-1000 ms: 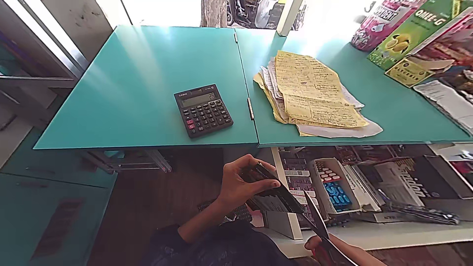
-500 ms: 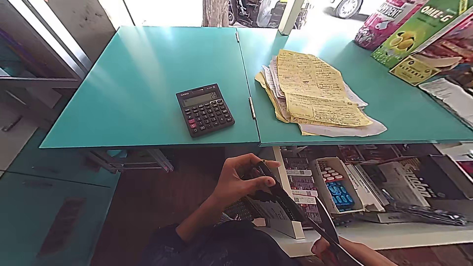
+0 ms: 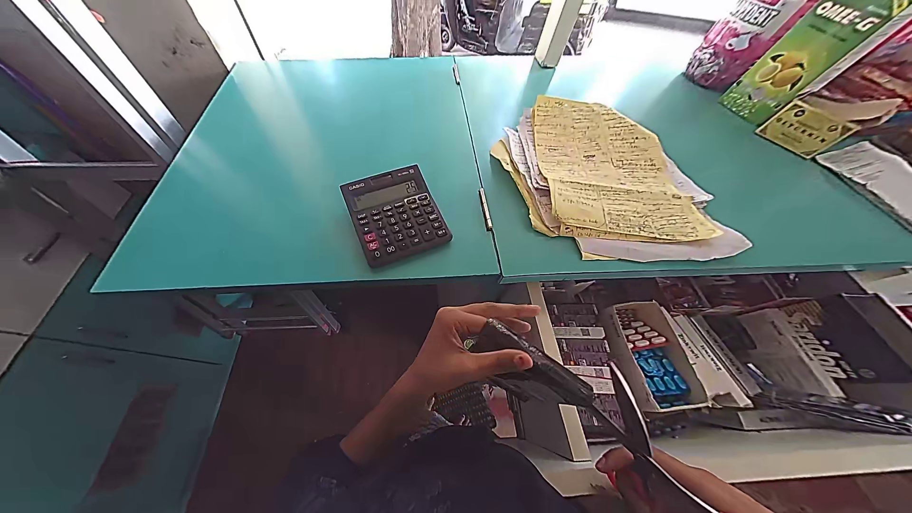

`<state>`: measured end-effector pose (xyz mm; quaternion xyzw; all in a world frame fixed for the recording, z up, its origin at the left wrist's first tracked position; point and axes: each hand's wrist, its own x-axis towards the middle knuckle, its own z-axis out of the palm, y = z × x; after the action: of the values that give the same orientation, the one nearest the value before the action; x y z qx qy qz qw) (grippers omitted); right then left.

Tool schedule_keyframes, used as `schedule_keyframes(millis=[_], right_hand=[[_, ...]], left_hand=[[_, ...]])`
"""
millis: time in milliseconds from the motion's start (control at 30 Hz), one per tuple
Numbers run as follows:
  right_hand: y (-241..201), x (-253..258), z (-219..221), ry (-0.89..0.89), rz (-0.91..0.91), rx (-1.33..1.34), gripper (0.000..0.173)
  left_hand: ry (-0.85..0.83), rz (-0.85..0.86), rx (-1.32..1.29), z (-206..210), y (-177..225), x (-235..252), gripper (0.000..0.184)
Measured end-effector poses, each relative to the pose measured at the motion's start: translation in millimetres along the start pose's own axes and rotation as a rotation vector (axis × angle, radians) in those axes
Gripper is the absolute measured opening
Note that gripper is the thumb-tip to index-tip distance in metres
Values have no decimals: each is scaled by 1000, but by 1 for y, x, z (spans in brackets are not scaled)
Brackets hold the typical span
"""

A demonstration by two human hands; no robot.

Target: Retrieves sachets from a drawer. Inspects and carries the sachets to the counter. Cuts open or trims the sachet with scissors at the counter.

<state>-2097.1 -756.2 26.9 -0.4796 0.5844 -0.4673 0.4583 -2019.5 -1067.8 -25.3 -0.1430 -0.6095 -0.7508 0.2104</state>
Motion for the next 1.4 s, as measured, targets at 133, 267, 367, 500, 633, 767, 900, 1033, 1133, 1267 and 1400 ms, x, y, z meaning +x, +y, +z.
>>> schedule_keyframes(millis=[133,267,367,500,633,767,900,1033,1133,1267,1400], right_hand=[[-5,4,0,-18,12,-92,105],[-16,-3,-4,-13,55,-183,107],[-19,-6,-5,-22,100,-197,106],[-14,-1,-4,-20,81,-195,104],[-9,0,-7,-27,42,-155,101],[-4,0,-11,-54,4,-124,99],[-2,0,-13,-61,-6,-89,99],[-2,0,-13,-43,-9,-50,98],[-2,1,-12,-40,-12,-24,95],[-2,-1,-13,-9,-8,-7,92],[1,-4,-15,17,6,13,88]], left_hand=[[-167,17,-135,-4,-7,7,50],[-141,-9,-295,-11,-8,12,46],[-214,-42,-348,-17,-7,13,48],[-291,-98,-316,-10,-2,16,42],[-343,-127,-297,-6,2,17,32],[-375,-197,-234,-4,8,18,28],[-416,-310,-162,-2,10,18,22],[-393,-320,-129,1,11,17,17],[-359,-318,-102,3,13,16,15],[-304,-374,-66,5,12,15,5],[-300,-400,-18,5,11,17,4]])
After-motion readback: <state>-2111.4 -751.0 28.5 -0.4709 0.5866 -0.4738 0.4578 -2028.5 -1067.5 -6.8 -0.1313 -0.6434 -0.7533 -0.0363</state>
